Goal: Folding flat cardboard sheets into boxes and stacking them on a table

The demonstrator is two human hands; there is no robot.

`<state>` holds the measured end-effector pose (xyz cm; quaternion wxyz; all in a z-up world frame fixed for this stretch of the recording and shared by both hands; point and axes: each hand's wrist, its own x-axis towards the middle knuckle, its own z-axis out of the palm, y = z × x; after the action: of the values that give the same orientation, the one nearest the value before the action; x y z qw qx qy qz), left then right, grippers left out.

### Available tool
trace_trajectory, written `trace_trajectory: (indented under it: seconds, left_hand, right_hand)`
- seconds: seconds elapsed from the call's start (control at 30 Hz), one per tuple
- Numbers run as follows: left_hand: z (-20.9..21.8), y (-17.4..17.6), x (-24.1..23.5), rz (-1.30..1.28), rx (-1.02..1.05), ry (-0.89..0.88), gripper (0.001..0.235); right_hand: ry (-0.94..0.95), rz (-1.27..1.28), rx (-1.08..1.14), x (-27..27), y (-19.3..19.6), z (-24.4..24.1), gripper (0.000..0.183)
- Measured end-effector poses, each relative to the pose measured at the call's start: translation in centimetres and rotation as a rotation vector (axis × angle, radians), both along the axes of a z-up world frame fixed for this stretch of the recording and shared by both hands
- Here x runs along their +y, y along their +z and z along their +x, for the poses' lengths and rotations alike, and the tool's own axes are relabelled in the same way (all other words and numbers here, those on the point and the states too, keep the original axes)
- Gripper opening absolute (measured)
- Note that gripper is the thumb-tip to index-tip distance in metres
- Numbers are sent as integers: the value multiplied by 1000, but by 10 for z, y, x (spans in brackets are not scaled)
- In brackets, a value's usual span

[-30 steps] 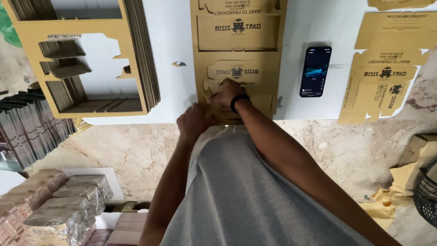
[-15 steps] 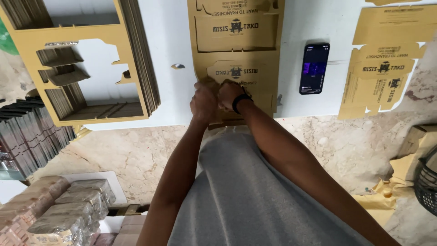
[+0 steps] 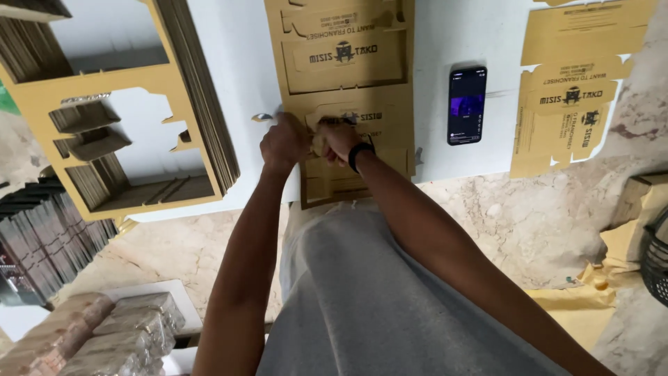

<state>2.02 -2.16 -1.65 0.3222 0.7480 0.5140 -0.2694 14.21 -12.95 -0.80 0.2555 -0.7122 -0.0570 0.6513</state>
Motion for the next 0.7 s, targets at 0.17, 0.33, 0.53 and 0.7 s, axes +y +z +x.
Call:
trace_trajectory:
  seconds: [0.17,0.33,0.53,0.7]
  left_hand:
    - [20,27,-30,197,81,-321,48]
    - [41,36,-45,367,141,-573,53]
    - [54,134,-28,354,23,-633,47]
    - [49,118,-36,240,-42,-576,24]
  right_hand:
    - [12,-53,-55,17,56,7,54]
    - [553,32,-288,24,65,13,52]
    - [202,12,-165,11,56,4,62]
    - [402,18,-211,12,114,7,46]
